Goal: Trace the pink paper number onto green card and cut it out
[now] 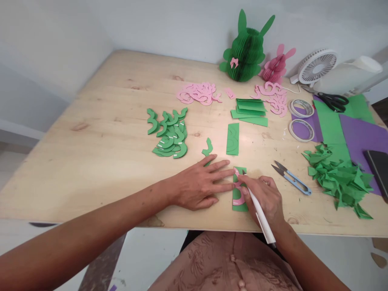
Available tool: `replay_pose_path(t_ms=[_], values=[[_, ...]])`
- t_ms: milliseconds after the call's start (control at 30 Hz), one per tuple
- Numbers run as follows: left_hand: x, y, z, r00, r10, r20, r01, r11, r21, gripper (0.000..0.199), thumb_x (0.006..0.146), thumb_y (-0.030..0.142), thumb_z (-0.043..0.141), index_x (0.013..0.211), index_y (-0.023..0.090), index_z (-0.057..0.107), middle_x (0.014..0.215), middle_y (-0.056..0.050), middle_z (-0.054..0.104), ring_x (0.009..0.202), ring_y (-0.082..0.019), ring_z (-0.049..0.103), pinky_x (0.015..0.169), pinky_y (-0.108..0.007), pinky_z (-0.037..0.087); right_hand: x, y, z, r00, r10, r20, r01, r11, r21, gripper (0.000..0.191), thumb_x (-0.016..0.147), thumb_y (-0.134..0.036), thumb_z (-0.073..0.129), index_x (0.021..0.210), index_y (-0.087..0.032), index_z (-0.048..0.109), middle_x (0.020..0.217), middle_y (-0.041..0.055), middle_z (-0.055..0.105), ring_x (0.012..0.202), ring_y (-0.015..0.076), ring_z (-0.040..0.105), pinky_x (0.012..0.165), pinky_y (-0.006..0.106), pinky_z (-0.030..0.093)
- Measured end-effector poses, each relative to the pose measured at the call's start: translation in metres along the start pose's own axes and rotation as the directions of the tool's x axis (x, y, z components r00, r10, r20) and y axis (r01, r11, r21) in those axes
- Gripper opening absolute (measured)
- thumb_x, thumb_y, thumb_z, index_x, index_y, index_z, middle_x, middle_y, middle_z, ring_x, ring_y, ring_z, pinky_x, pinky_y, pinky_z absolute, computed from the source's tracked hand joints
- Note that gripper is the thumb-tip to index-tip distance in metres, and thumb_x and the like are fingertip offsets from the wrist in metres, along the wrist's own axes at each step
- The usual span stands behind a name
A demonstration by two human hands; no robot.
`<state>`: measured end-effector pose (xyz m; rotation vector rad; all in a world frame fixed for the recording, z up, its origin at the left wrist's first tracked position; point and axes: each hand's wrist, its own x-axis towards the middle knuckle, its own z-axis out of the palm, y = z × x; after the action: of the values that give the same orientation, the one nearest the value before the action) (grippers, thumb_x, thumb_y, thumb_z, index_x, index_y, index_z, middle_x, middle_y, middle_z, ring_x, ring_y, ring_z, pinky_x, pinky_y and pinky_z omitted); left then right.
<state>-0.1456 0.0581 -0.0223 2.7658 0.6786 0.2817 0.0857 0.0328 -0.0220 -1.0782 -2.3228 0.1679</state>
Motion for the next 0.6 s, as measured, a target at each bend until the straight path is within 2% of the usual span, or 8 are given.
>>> replay_pose_path(t_ms=[300,467,600], values=[[-0.001,-0.002,0.003,1.0,0.01,0.011,-0.01,1.0,-0.013,0.054,0.083,0.032,0.05,0.136,0.024,0.043,0.149,-0.008,0.033,0.137,-0.034,0.024,0.109,-0.057,0.016,0.0,0.001,0.0,1.0,0.008,0.005,-0.008,1.0,0.016,0.023,0.088,-0.011,0.051,0.11,-0.015,0.06,0.087,0.0076,0.074,0.069,0.0153,0.068,0.077,0.033,0.042],[0.0,-0.001,0.003,1.0,0.012,-0.01,-0.012,1.0,-0.015,0.052,0.083,0.031,0.05,0.134,0.026,0.045,0.148,-0.008,0.035,0.136,-0.034,0.027,0.108,-0.057,0.018,0.004,-0.002,-0.006,0.989,0.145,-0.023,-0.139,0.975,0.175,0.025,0.089,-0.015,0.05,0.11,-0.019,0.062,0.09,0.0071,0.074,0.077,0.0184,0.068,0.076,0.034,0.046],[0.0,-0.001,0.002,1.0,0.014,-0.013,-0.014,1.0,-0.015,0.053,0.083,0.031,0.049,0.136,0.026,0.043,0.148,-0.008,0.035,0.136,-0.033,0.027,0.108,-0.057,0.018,0.008,-0.008,-0.012,0.965,0.255,0.054,-0.259,0.919,0.298,0.024,0.09,-0.02,0.048,0.108,-0.019,0.064,0.086,0.0069,0.072,0.078,0.0203,0.067,0.069,0.033,0.05]])
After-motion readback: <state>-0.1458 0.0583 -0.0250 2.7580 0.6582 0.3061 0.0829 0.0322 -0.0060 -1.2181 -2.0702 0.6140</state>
